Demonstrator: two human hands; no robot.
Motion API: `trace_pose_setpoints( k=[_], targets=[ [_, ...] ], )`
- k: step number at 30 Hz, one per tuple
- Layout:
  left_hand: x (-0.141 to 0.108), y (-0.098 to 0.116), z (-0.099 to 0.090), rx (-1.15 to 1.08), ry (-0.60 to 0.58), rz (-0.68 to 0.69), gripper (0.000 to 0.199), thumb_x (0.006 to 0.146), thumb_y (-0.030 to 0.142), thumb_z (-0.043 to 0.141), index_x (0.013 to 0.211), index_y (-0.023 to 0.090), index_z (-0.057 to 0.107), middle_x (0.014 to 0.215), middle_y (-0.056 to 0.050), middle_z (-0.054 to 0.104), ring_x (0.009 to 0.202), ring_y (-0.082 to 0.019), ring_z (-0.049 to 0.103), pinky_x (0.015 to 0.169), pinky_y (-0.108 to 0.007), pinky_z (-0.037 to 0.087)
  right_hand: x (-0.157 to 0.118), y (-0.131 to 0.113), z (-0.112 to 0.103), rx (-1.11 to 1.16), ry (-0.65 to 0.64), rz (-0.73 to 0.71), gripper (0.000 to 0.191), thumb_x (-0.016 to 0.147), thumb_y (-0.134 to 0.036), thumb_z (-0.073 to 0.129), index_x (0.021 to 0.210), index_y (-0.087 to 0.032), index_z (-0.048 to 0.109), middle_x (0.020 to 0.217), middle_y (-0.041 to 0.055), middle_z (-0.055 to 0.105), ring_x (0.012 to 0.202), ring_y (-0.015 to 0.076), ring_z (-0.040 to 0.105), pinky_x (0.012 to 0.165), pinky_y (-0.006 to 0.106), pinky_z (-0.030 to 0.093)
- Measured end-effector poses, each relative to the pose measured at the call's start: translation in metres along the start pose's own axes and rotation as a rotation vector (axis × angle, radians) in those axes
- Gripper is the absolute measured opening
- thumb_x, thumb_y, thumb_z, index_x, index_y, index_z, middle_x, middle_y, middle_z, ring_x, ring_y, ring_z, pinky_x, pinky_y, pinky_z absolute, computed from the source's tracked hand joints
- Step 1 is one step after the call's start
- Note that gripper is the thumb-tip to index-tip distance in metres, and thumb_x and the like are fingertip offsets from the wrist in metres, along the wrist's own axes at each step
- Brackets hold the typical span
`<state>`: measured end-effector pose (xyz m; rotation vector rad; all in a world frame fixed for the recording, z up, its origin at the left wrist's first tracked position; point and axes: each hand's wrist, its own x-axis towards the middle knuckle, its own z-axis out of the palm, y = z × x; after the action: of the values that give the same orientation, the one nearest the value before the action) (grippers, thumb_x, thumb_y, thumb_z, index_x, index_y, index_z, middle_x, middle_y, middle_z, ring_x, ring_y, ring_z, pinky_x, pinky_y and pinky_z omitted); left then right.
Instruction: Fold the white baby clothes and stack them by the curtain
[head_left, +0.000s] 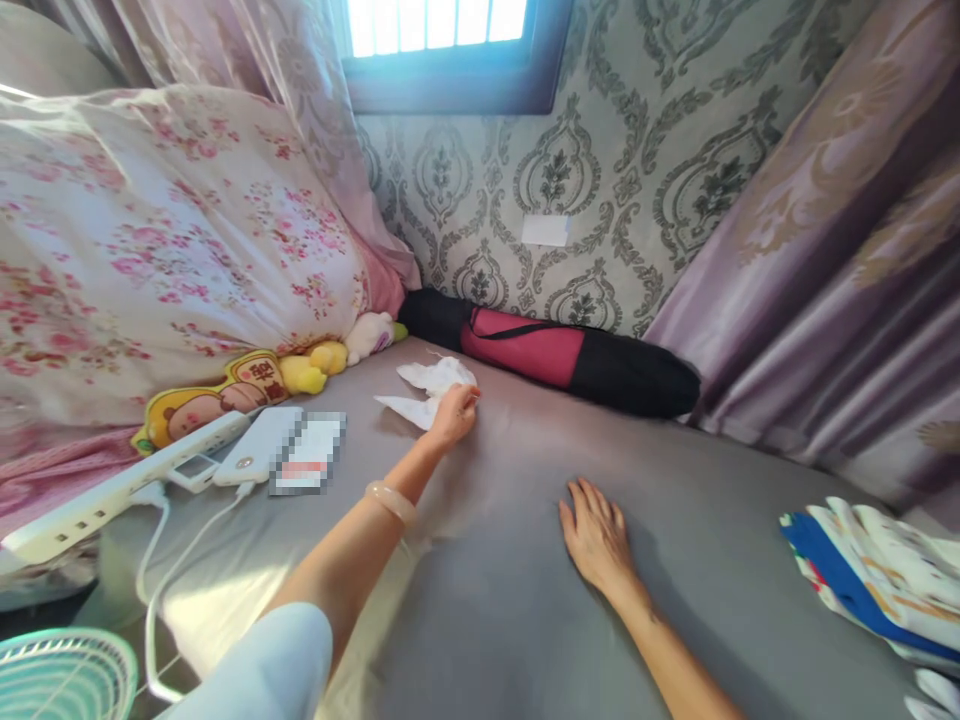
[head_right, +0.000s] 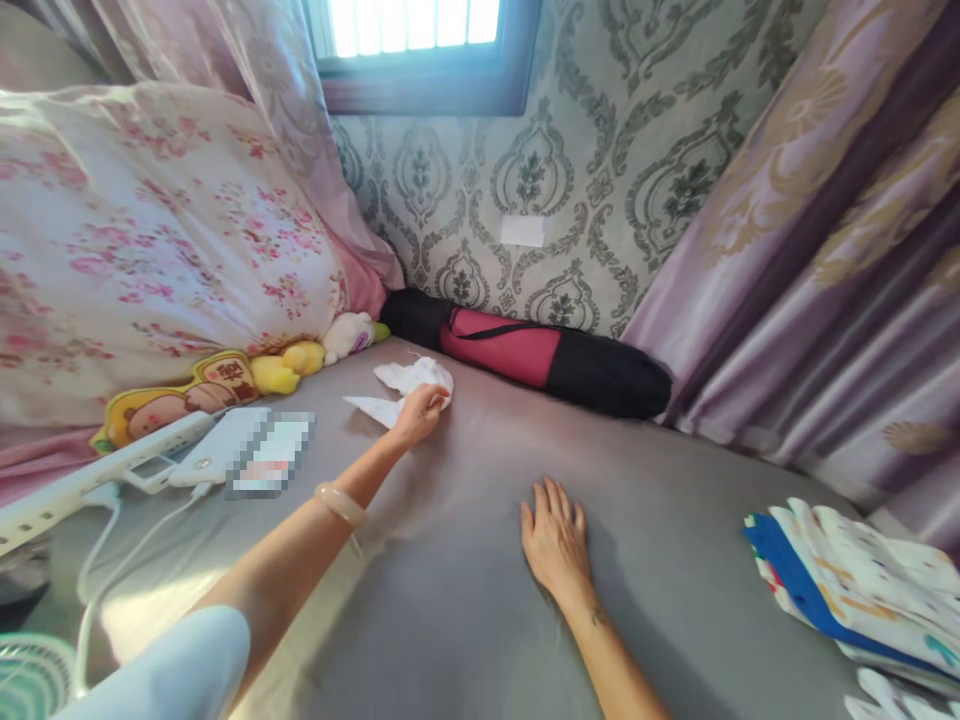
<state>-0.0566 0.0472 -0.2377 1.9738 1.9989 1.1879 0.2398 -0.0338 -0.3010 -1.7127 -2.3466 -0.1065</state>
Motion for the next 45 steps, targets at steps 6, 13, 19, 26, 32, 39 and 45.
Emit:
trace_pose_setpoints(
  k=[6, 13, 19, 26, 32, 39, 45],
  targets=[
    [-0.048, 0.063, -0.005, -0.638, -0.130, -0.220, 0.026, 0.082, 0.012, 0.049, 0.095, 0.012, 0.071, 0.075, -0.004, 0.060, 0.070, -0.014, 0.058, 0.075, -0.030, 0.049, 0.002, 0.001, 0.001, 0.128, -0.005, 0.026, 0.051, 0.095, -0.038, 0.031, 0.135, -0.013, 0.051, 0.146, 0.0157, 0.043, 0.138, 0.0284, 0.034, 0.112, 0.053, 0.022],
    [-0.070, 0.122, -0.040, -1.350, -0.260, -0.365, 0.035, 0.071, 0.010, 0.060, 0.105, 0.012, 0.067, 0.071, 0.001, 0.057, 0.063, -0.008, 0.057, 0.073, -0.027, 0.051, 0.014, 0.004, -0.022, 0.839, -0.027, 0.132, 0.035, 0.082, -0.034, 0.050, 0.110, -0.019, 0.064, 0.119, 0.0130, 0.066, 0.112, 0.0236, 0.061, 0.100, 0.044, 0.043],
    [-0.069, 0.156, -0.069, -1.625, -0.342, -0.354, 0.043, 0.063, 0.005, 0.054, 0.105, 0.012, 0.064, 0.074, -0.001, 0.060, 0.072, -0.012, 0.061, 0.074, -0.030, 0.053, 0.006, -0.011, -0.080, 1.347, 0.114, 0.295, 0.039, 0.073, -0.054, 0.061, 0.093, -0.020, 0.064, 0.091, 0.0076, 0.071, 0.081, 0.0208, 0.068, 0.076, 0.037, 0.054],
    [-0.080, 0.181, -0.073, -1.813, -0.400, -0.404, 0.025, 0.072, 0.015, 0.053, 0.094, 0.015, 0.065, 0.077, -0.002, 0.061, 0.082, -0.016, 0.061, 0.085, -0.040, 0.053, -0.022, -0.039, -0.136, 0.970, 0.523, 0.169, 0.032, 0.082, -0.052, 0.058, 0.089, -0.020, 0.055, 0.084, 0.0045, 0.062, 0.078, 0.0194, 0.060, 0.075, 0.035, 0.050],
    [-0.093, 0.195, -0.066, -1.844, -0.470, -0.393, 0.016, 0.078, 0.020, 0.054, 0.085, 0.015, 0.067, 0.084, -0.005, 0.066, 0.089, -0.016, 0.062, 0.095, -0.036, 0.047, -0.027, -0.054, -0.124, 0.621, 0.705, 0.002, 0.048, 0.074, -0.028, 0.064, 0.117, -0.017, 0.046, 0.115, 0.0149, 0.054, 0.111, 0.0271, 0.051, 0.096, 0.045, 0.044],
    [-0.101, 0.180, -0.061, -1.639, -0.551, -0.327, 0.027, 0.085, 0.034, 0.057, 0.103, 0.016, 0.066, 0.105, -0.009, 0.068, 0.107, -0.023, 0.062, 0.097, -0.037, 0.044, -0.021, -0.035, -0.125, 0.886, 0.481, 0.170, 0.026, 0.082, -0.030, 0.052, 0.105, -0.020, 0.058, 0.096, 0.0074, 0.067, 0.080, 0.0199, 0.062, 0.076, 0.032, 0.050],
    [-0.100, 0.147, -0.053, -1.271, -0.484, -0.212, 0.037, 0.078, 0.039, 0.068, 0.107, 0.016, 0.063, 0.097, -0.010, 0.071, 0.088, -0.021, 0.067, 0.085, -0.036, 0.049, -0.018, -0.018, -0.128, 1.052, 0.361, 0.267, 0.032, 0.079, -0.049, 0.059, 0.085, -0.018, 0.066, 0.085, 0.0063, 0.070, 0.079, 0.0209, 0.063, 0.070, 0.029, 0.047]
  ],
)
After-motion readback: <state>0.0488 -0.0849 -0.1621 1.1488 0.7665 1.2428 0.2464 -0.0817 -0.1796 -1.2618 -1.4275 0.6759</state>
